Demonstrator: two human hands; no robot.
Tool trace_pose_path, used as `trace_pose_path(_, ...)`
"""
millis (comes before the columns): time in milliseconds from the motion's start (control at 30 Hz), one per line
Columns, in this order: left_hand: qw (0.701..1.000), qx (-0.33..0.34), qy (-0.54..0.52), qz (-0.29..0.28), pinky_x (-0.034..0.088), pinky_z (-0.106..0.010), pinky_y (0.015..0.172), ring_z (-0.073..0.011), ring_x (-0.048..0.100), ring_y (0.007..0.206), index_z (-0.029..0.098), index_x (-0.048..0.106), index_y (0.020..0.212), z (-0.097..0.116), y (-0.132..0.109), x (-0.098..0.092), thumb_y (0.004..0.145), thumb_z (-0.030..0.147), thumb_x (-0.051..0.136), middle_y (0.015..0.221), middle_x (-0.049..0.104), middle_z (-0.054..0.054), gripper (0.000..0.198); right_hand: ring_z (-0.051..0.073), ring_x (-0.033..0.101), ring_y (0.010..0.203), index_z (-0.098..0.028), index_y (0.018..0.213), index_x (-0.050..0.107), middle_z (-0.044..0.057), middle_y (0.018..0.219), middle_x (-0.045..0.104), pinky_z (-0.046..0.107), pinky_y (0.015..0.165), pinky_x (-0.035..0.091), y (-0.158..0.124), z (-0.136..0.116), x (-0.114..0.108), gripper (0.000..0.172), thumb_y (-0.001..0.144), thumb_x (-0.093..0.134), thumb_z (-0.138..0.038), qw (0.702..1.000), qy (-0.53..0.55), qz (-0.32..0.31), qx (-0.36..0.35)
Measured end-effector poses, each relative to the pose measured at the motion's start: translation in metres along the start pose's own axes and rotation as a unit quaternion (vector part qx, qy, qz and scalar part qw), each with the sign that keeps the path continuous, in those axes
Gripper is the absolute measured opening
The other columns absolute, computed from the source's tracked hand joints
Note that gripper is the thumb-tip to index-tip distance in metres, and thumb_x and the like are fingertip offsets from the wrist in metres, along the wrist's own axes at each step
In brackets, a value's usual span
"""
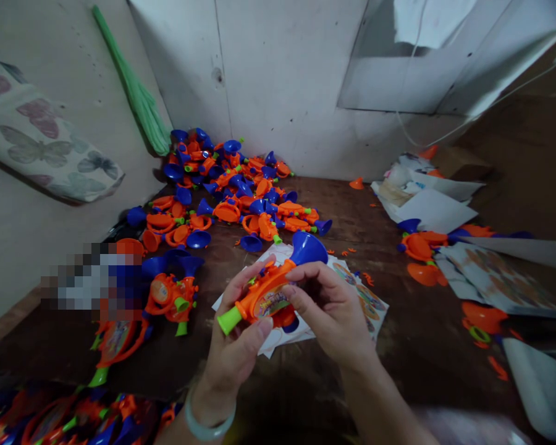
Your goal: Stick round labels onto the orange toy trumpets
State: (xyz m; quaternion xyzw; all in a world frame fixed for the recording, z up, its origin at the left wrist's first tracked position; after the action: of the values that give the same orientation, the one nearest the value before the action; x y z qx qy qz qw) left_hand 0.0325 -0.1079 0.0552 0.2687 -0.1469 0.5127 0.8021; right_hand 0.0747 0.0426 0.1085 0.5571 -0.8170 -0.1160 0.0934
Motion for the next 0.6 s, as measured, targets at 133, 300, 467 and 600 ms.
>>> trace_pose_path(133, 1.000, 0.010, 0.003, 0.016, 0.064, -0.045, 0.114, -0.0349, 0.074, 0.138, 0.033, 0.078, 0.141, 0.000, 0.002, 0.002, 0.094, 0.029, 0.087, 0.153, 0.075, -0.011, 0.048, 0.010, 0.067, 0.062, -0.023, 0.095, 0.077, -0.003, 0.078, 0.076, 0.021, 0.057, 0.056, 0.000, 0.000, 0.000, 0.008, 0.091, 0.082, -0.027, 1.000, -0.006, 0.002, -0.003)
trace_pose_path(300, 1.000, 0.006, -0.009, 0.024, 0.063, -0.041, 0.115, -0.0321, 0.072, 0.141, 0.034, 0.077, 0.143, -0.005, -0.001, -0.001, 0.098, 0.025, 0.081, 0.155, 0.074, -0.008, 0.046, 0.010, 0.068, 0.063, -0.024, 0.096, 0.077, -0.003, 0.080, 0.078, 0.020, 0.058, 0.056, 0.001, -0.001, 0.000, 0.004, 0.094, 0.080, -0.025, 0.999, -0.034, 0.009, -0.030)
trace_pose_path(467, 0.998, 0.009, 0.050, 0.042, 0.060, -0.043, 0.119, -0.0324, 0.068, 0.146, 0.035, 0.071, 0.150, -0.010, -0.010, -0.012, 0.099, 0.023, 0.081, 0.164, 0.066, -0.009, 0.053, 0.011, 0.074, 0.073, -0.025, 0.100, 0.077, -0.002, 0.089, 0.082, 0.021, 0.067, 0.059, -0.004, -0.016, 0.002, 0.014, 0.095, 0.076, -0.012, 0.972, -0.169, 0.041, -0.155)
trace_pose_path(600, 0.997, 0.031, 0.061, 0.045, 0.057, -0.047, 0.123, -0.0346, 0.063, 0.152, 0.033, 0.071, 0.148, -0.009, -0.014, -0.011, 0.099, 0.024, 0.080, 0.164, 0.065, -0.010, 0.050, 0.013, 0.071, 0.075, -0.026, 0.105, 0.074, -0.002, 0.092, 0.080, 0.022, 0.066, 0.058, -0.010, -0.023, 0.010, 0.016, 0.099, 0.074, -0.010, 0.939, -0.259, 0.036, -0.223)
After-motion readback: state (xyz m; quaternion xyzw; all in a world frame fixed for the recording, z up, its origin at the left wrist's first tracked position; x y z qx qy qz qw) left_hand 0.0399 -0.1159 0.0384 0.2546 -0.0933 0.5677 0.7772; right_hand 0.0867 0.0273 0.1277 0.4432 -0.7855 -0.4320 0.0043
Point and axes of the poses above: each hand's wrist, its own y-axis towards the middle knuckle, its own x-axis out of the palm, z = x × y, the point moved 5 cm from there along y, towards the middle knuckle
